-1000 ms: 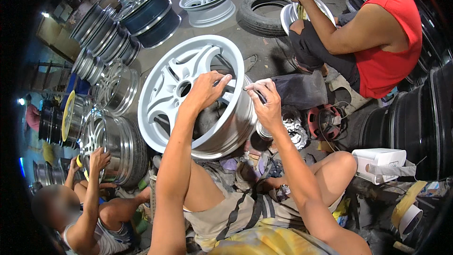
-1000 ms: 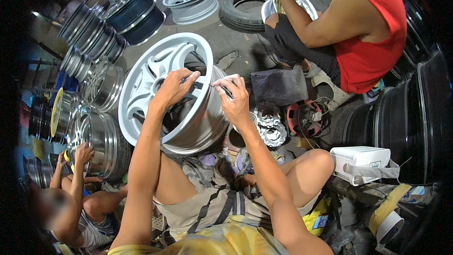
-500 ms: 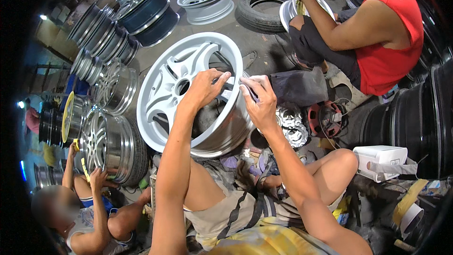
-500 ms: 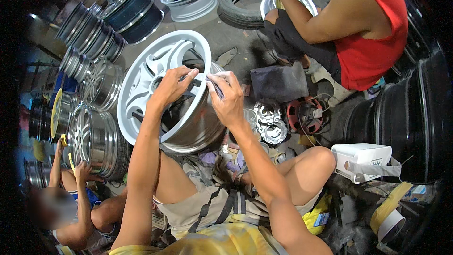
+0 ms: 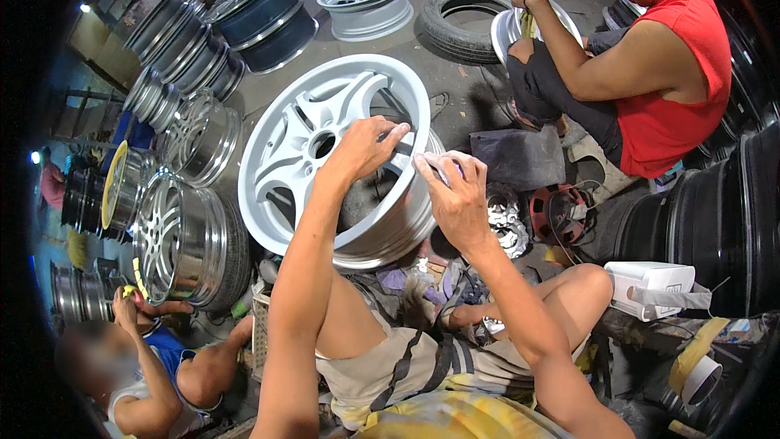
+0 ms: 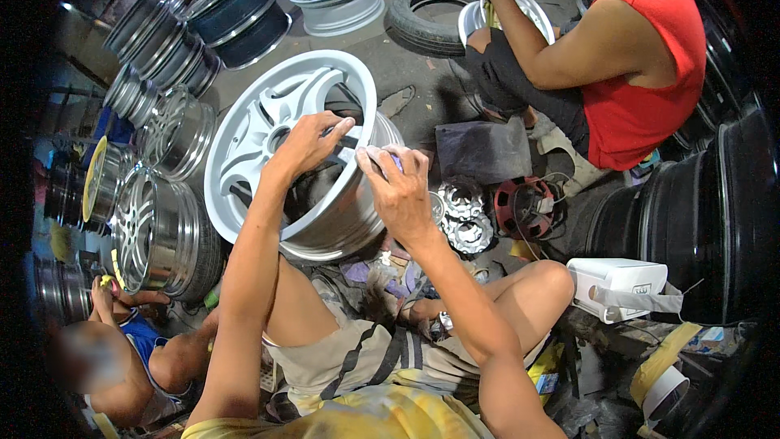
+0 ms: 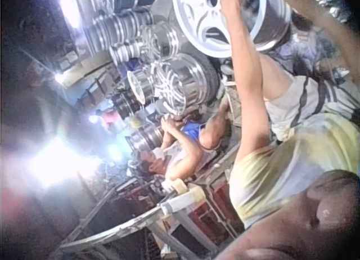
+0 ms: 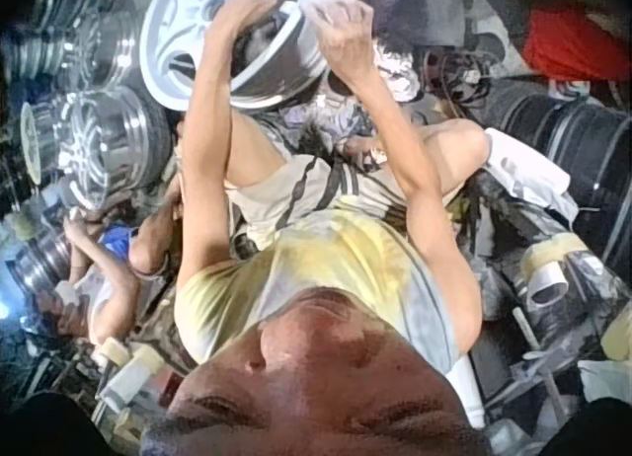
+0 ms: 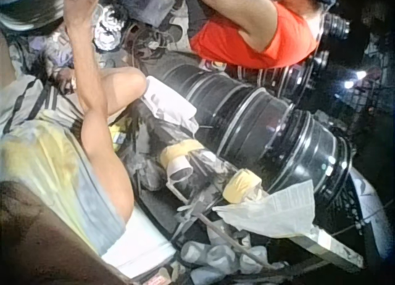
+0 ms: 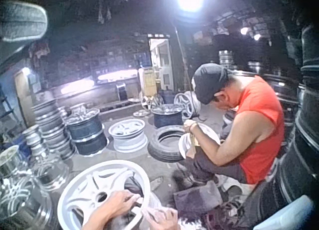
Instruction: The person sits on the floor in a workshop and uses a sanding block to smooth the surface of a silver car wheel. They rotate the wheel to access different areas, sanding the face and the inner barrel. The person also uses a small brush to clean the wheel's crevices.
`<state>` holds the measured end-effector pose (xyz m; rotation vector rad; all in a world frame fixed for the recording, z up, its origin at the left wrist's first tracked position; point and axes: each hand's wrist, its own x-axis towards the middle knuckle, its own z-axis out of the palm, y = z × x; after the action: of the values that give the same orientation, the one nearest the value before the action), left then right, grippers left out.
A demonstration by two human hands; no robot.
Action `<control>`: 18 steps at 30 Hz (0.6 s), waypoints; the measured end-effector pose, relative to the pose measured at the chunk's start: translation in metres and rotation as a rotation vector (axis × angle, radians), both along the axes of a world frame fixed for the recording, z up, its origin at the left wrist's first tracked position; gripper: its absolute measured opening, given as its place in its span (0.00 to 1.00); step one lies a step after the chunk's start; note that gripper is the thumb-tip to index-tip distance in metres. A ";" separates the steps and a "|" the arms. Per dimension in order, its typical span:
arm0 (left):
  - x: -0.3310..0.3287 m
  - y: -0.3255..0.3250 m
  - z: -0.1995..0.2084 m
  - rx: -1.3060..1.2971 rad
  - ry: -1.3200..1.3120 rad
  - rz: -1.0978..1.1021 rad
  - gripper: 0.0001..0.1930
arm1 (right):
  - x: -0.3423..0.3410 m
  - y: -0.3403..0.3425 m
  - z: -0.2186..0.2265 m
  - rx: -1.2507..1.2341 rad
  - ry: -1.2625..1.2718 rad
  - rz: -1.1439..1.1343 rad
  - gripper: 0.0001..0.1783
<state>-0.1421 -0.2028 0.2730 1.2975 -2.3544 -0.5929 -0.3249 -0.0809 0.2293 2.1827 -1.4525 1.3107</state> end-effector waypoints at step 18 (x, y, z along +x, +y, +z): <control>-0.003 0.005 0.018 0.034 -0.020 0.027 0.19 | 0.065 0.009 -0.015 0.078 -0.823 -0.086 0.15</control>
<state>-0.1451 -0.1974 0.2908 1.3538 -2.3489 -0.6163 -0.2601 -0.0715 0.2142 1.6344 -1.8297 2.3004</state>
